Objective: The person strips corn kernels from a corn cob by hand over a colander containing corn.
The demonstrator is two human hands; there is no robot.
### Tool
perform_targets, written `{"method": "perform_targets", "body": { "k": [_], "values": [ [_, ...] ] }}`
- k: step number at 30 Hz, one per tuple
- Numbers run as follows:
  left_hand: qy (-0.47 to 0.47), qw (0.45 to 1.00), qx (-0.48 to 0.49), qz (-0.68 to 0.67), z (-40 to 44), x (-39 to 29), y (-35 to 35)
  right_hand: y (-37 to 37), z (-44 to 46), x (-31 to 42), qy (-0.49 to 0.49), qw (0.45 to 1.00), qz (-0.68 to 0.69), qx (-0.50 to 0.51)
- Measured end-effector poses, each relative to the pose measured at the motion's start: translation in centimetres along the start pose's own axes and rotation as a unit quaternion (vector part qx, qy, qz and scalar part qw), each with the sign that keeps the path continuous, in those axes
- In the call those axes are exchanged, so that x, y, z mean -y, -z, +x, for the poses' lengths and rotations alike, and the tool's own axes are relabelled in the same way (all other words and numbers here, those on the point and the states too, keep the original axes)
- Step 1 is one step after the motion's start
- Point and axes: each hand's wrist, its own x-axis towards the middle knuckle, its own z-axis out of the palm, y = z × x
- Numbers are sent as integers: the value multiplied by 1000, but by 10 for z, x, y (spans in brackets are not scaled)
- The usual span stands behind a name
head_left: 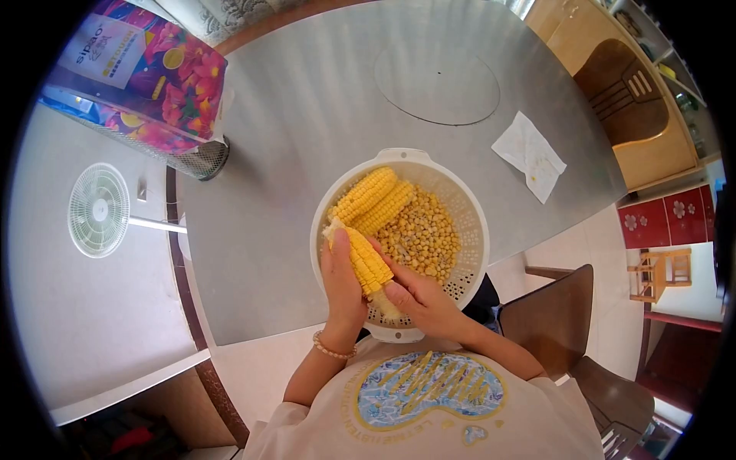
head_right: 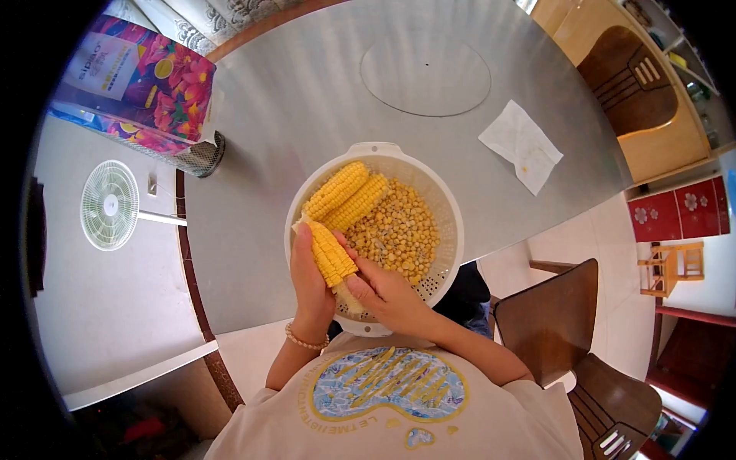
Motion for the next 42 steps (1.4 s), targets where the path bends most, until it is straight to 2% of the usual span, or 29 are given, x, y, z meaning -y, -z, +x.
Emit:
{"method": "perform_targets", "body": {
  "k": [3,5,6,8,12,14,18,20,21,23,24,26,35,38,42],
  "values": [
    [22,1000,-4,-6,0,-1,1,-1,-2,-2,58,996,-66,-35],
    [14,1000,24,1,-1,-2,1,0,-4,-4,-70,995,-14,-74],
    [13,1000,24,2,-1,-1,2,1,-4,-3,-69,995,-13,-74],
    [9,1000,3,-9,1,3,4,5,-3,-2,-102,984,120,-83],
    [-46,999,-4,-28,2,6,2,-2,0,0,-29,989,124,-79],
    [-70,997,-10,16,-1,4,0,-4,-1,2,-20,997,15,-74],
    [-83,995,-9,58,-4,4,-1,-3,-3,10,-55,997,-22,-55],
    [-107,990,-12,86,-2,10,1,-6,-4,12,-44,989,-116,-85],
    [-107,990,-12,86,-2,11,2,-7,-4,14,-44,989,-115,-85],
    [-124,984,-11,129,-2,13,2,-8,-4,19,-64,969,-224,-86],
    [-125,984,-11,129,-3,9,1,-8,-4,11,-63,969,-223,-86],
    [-54,997,5,47,-7,-3,-3,-6,-3,-12,-20,980,-134,-144],
    [-84,994,-32,69,-4,6,-3,0,-6,11,-25,995,-68,-75],
    [-92,992,-31,83,-4,7,-2,-1,-4,13,-49,993,-80,-78],
    [-109,988,-30,108,-4,9,-4,-4,-4,9,-32,989,-96,-110]
  ]
}}
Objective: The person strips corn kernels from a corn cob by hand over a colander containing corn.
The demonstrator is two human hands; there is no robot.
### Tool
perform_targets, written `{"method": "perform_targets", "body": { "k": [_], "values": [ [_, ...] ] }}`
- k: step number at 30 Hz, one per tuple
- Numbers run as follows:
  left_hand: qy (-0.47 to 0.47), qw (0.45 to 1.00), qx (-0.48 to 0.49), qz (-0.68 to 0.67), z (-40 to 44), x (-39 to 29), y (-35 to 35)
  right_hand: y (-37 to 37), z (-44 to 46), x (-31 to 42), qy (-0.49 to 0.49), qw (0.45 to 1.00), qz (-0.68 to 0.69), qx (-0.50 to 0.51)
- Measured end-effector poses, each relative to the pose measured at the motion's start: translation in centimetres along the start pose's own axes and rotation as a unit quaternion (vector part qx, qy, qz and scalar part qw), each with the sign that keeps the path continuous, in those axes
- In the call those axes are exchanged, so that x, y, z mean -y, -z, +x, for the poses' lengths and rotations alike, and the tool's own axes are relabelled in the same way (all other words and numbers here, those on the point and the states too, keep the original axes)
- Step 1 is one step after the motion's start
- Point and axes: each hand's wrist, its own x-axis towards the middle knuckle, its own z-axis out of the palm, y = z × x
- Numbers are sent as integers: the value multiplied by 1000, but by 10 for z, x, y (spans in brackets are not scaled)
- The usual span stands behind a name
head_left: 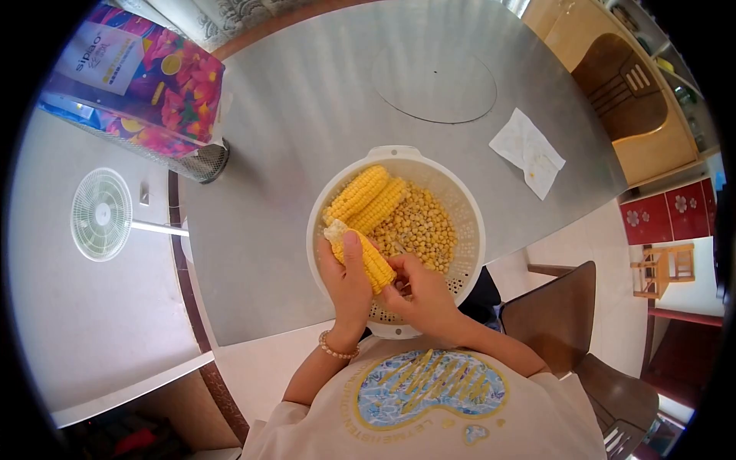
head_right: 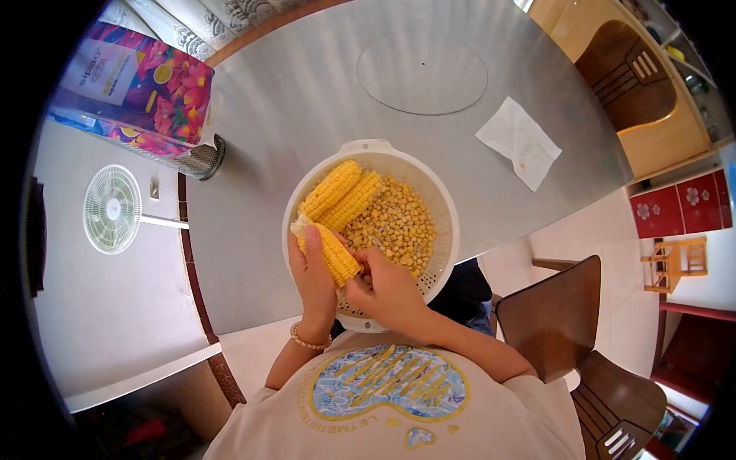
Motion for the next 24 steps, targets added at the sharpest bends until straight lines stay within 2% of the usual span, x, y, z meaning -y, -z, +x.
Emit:
{"method": "perform_targets", "body": {
  "k": [2,5,6,8,12,14,20,24],
  "values": [
    [-17,1000,8,25,0,0,0,-2,-1,0,20,995,-97,-30],
    [-3,999,23,30,2,6,5,-5,-1,-6,32,987,-148,-56],
    [-4,999,24,31,1,2,4,-4,1,-13,33,987,-147,-56],
    [52,997,19,-58,-3,-9,1,1,3,-29,11,999,42,-11],
    [-4,999,-22,-24,2,1,-1,4,-3,0,80,997,12,6],
    [-8,1000,-30,-1,0,-1,-3,5,-2,3,6,999,6,35],
    [30,999,-2,-42,0,-3,1,5,-1,0,51,998,-24,23],
    [20,1000,5,-19,3,3,3,4,-4,-4,13,999,-36,-1]
  ]
}}
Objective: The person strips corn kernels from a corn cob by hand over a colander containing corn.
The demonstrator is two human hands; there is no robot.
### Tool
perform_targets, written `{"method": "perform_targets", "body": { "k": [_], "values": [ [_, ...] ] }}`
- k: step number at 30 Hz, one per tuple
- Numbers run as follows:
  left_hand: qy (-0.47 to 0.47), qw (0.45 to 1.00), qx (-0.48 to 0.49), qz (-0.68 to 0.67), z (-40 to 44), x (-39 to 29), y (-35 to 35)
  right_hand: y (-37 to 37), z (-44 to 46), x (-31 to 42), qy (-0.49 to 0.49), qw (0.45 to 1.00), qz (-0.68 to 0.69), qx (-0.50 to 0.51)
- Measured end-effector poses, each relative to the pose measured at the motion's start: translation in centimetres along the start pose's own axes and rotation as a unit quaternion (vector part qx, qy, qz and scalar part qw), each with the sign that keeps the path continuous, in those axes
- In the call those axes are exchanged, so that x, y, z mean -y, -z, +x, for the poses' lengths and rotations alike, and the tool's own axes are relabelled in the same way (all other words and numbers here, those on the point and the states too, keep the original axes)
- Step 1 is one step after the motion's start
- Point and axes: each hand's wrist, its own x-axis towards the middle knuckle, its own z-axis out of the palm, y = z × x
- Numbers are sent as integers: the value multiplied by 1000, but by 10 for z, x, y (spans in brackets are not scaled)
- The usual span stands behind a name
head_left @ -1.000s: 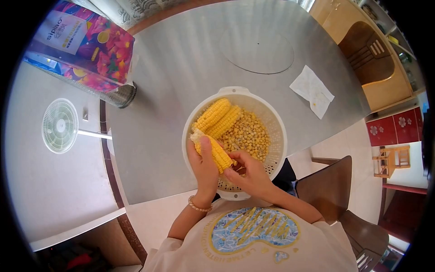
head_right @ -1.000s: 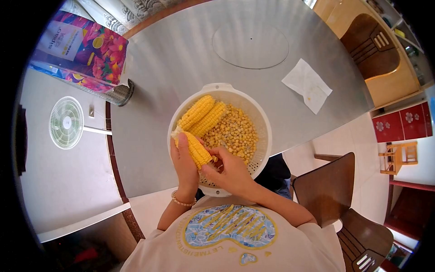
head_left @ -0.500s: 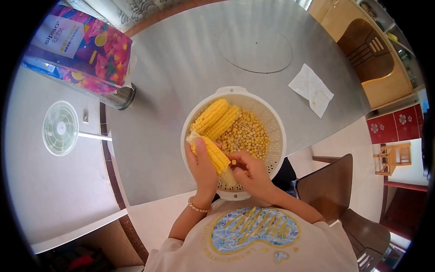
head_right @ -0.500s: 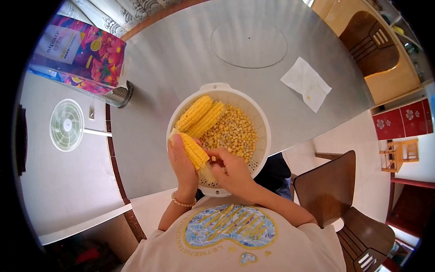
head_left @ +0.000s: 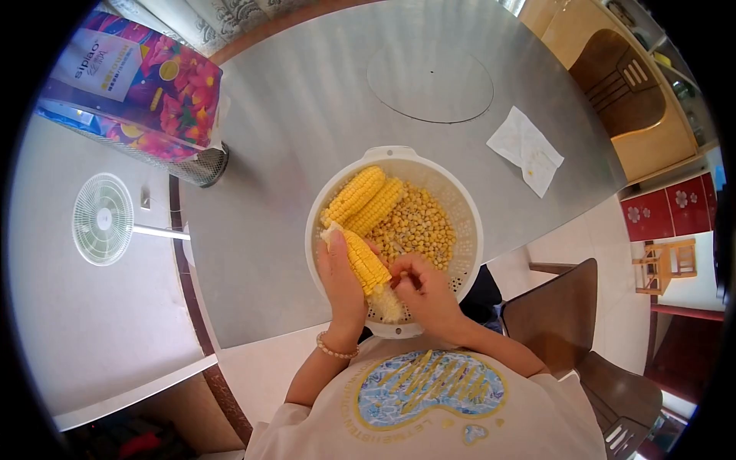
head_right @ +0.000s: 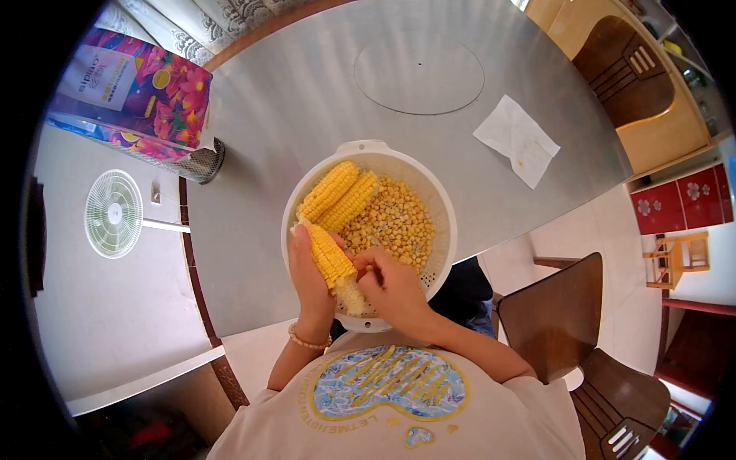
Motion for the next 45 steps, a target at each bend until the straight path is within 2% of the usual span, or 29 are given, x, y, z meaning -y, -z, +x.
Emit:
{"method": "perform_targets", "body": {
  "k": [2,3,5,11,15,17,18,20,21,23,26,27,28,29,30,32,33,35,39,41,45],
  "values": [
    [51,998,-6,-46,-1,-5,-1,-1,1,-11,3,986,164,-38],
    [51,998,-5,-46,-2,-5,-2,-2,1,-10,4,986,164,-39],
    [-9,998,-31,-51,-3,-4,-5,-4,3,-5,131,982,20,-135],
    [-49,998,-45,-12,-7,-5,-8,-2,1,1,189,968,-64,-155],
    [-52,998,-31,32,-6,-2,-7,-4,2,-5,150,973,-48,-168],
    [-32,999,8,-1,-6,-1,-2,-4,1,-6,215,956,-106,-169],
    [-32,999,8,-1,-6,0,-3,-4,1,-6,215,956,-106,-170],
    [2,1000,16,-18,-5,2,-4,-5,1,-5,338,886,-229,-221],
    [3,1000,17,-18,-4,4,-3,-3,1,-5,337,886,-229,-222],
    [25,1000,-3,6,-1,8,-1,2,1,-6,447,811,-305,-223],
    [41,999,-10,-1,-1,2,-5,2,1,-12,475,808,-278,-211],
    [41,999,-10,-1,-1,-1,-7,1,0,-11,475,808,-277,-212],
    [45,998,-20,-31,-1,-4,-9,-1,0,-9,355,890,-182,-221],
    [51,996,-30,-63,-1,-5,-10,-1,-1,-7,224,945,-84,-223],
    [51,996,-30,-63,-1,-5,-10,1,0,-5,224,945,-83,-223],
    [65,991,-18,-115,0,-3,-8,9,4,1,146,977,89,-125],
    [66,991,-15,-114,1,-3,-7,11,5,2,145,977,90,-128],
    [51,994,-11,-96,1,0,-6,16,6,3,73,995,73,3],
    [55,996,-26,-58,0,2,-6,9,3,9,57,998,11,-16],
    [60,997,-17,-52,-2,-2,-8,7,3,11,-19,1000,2,-16],
    [48,996,-17,-67,-3,-4,-8,1,5,3,27,996,-90,-4]
  ]
}}
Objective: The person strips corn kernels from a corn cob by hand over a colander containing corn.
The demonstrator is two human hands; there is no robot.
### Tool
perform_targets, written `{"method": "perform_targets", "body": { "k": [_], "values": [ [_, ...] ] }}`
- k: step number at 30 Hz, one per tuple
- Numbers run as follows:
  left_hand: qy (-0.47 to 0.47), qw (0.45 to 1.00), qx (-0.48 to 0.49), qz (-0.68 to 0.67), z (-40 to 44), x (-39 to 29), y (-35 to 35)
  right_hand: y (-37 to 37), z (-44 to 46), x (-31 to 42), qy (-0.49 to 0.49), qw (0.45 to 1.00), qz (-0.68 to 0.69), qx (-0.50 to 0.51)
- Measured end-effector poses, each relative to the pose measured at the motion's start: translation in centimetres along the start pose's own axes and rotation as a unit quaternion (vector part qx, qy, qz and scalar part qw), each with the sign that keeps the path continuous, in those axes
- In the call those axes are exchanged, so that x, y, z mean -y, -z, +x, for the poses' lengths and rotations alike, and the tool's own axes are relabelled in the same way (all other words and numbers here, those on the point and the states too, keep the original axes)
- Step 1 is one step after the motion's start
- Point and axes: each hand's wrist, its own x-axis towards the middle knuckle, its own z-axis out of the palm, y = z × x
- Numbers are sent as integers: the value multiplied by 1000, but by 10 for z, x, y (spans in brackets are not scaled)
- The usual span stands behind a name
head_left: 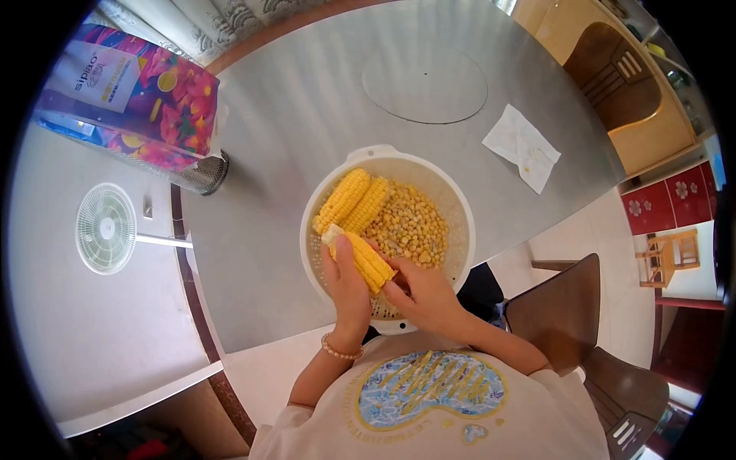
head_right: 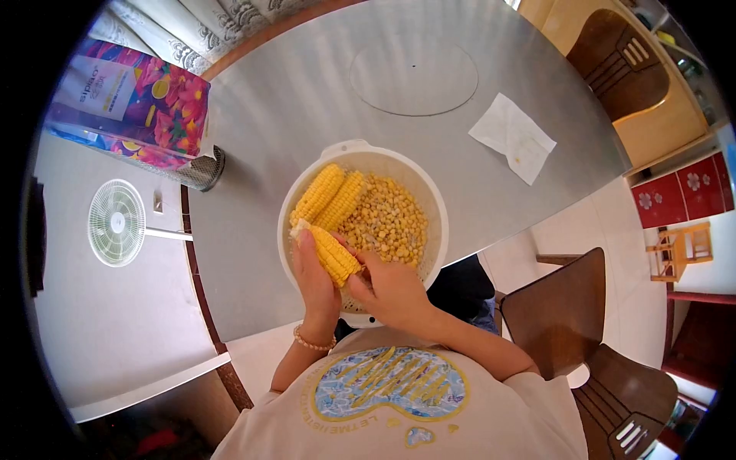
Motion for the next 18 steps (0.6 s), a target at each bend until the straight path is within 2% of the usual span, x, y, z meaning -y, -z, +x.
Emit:
{"method": "perform_targets", "body": {
  "k": [2,9,12,14,18],
  "values": [
    [-13,999,45,17,0,1,5,-1,-1,3,4,999,-37,5],
    [-21,998,48,40,-1,3,5,-4,-3,7,6,1000,-6,-1],
    [-23,997,36,60,-1,2,4,-4,-2,-3,15,999,-40,-4],
    [53,998,23,-26,1,-1,6,0,1,-12,-89,978,186,18],
    [5,1000,8,-1,4,0,7,3,-1,-4,-61,971,230,13]
  ]
}}
